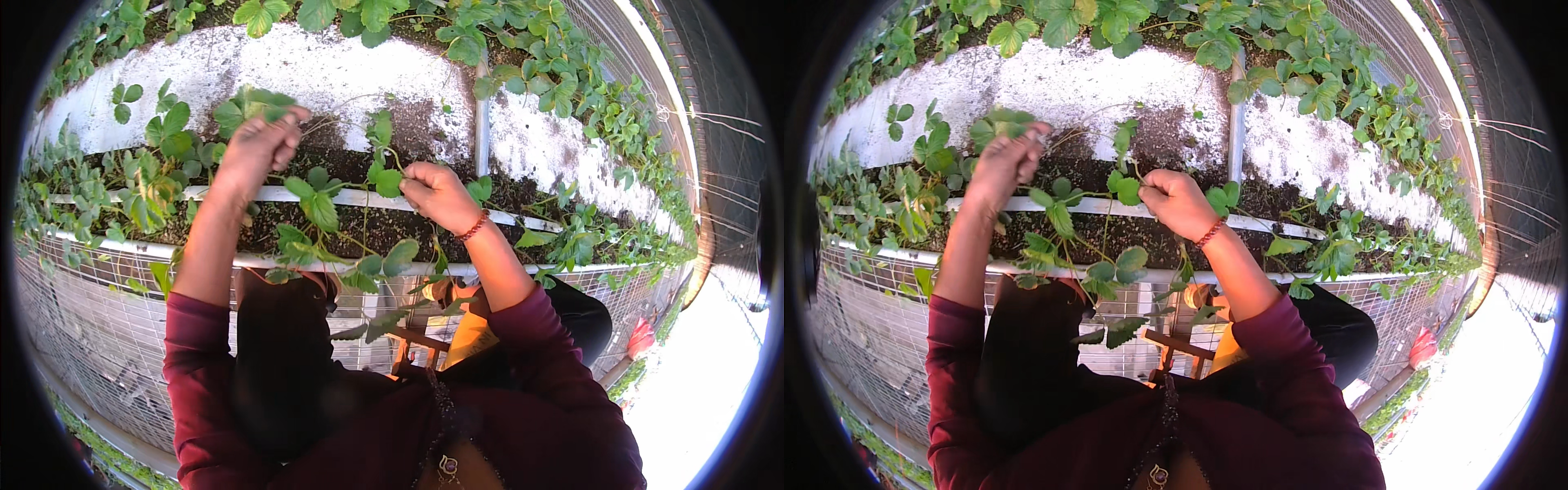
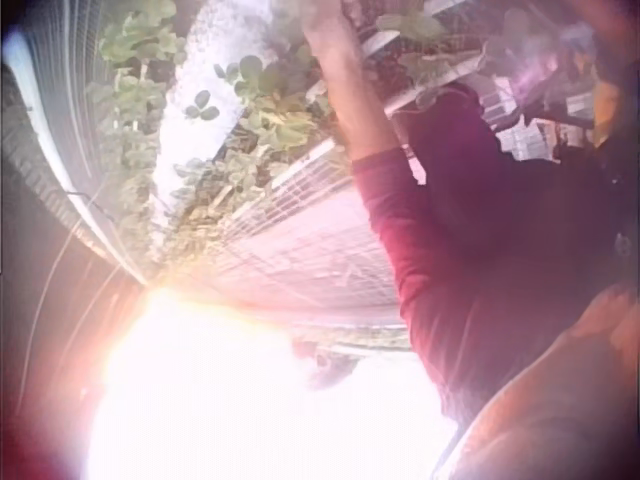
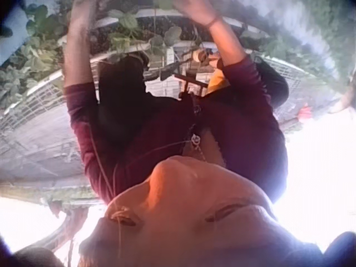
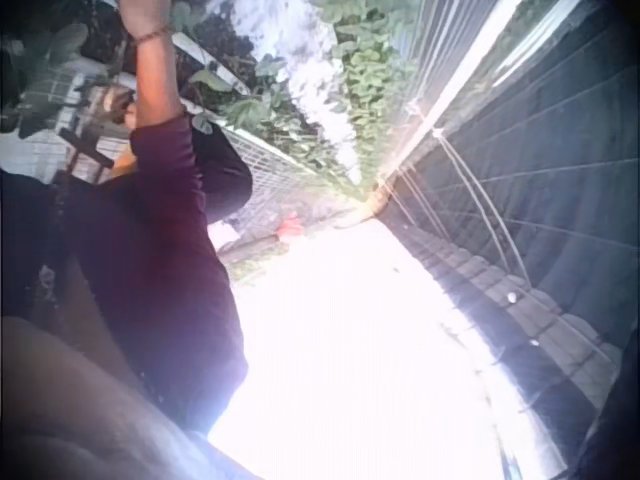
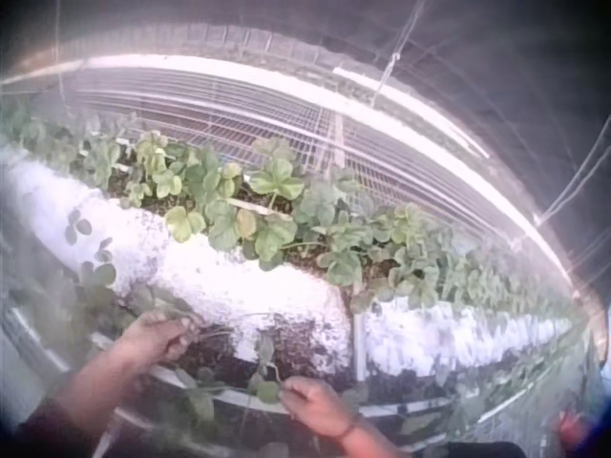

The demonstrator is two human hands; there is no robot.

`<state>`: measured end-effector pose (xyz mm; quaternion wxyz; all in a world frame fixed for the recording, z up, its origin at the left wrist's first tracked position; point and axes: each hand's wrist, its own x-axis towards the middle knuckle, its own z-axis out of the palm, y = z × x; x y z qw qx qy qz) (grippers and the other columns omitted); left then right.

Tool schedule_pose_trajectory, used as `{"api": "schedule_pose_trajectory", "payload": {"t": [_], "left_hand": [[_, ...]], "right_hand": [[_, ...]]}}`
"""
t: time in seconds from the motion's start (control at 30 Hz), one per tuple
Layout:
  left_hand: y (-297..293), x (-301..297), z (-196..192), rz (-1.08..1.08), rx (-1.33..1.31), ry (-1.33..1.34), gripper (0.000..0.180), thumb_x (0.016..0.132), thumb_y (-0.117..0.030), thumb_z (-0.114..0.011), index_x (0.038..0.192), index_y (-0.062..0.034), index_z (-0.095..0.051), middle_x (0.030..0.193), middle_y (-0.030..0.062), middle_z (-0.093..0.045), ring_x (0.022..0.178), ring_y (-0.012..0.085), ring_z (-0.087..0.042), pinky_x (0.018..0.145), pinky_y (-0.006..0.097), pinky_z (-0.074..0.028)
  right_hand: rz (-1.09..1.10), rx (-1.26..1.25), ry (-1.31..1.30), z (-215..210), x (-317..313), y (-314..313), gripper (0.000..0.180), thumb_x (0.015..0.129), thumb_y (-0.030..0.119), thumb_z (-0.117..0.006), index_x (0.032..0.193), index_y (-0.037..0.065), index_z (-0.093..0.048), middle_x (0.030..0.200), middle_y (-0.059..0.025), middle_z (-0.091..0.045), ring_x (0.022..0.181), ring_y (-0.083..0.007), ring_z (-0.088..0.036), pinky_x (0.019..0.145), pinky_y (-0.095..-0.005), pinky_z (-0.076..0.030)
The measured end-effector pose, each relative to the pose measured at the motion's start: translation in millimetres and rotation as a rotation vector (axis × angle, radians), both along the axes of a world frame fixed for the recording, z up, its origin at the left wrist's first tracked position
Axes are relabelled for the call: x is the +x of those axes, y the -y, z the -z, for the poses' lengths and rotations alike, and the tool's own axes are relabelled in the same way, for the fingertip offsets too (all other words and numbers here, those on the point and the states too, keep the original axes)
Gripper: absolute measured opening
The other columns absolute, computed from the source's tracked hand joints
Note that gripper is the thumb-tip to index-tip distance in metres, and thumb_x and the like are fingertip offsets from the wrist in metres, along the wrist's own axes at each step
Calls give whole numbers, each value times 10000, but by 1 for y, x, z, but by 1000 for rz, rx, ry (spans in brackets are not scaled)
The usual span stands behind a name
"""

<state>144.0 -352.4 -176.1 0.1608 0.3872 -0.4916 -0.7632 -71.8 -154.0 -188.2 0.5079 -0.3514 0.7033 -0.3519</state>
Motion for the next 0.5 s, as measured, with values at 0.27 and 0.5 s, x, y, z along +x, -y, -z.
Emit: {"api": "schedule_pose_trajectory", "payload": {"t": [0.27,0.5], "left_hand": [[-30,32,-81,167,-154,71,258,972,-205,-523,1126,-21,-619,631,-45,-476,531,43,-376,471,196,-285],[-61,22,-96,464,-606,319,216,922,-190,-568,1003,-14,-663,639,69,-557,567,153,-505,559,292,-441]], "right_hand": [[-52,193,-103,23,38,0,405,727,415,-777,765,18,-704,587,-51,-610,528,-118,-553,522,-291,-460],[20,131,-177,39,29,10,315,705,300,-780,840,22,-720,720,-126,-682,643,-174,-638,647,-311,-503]]}}
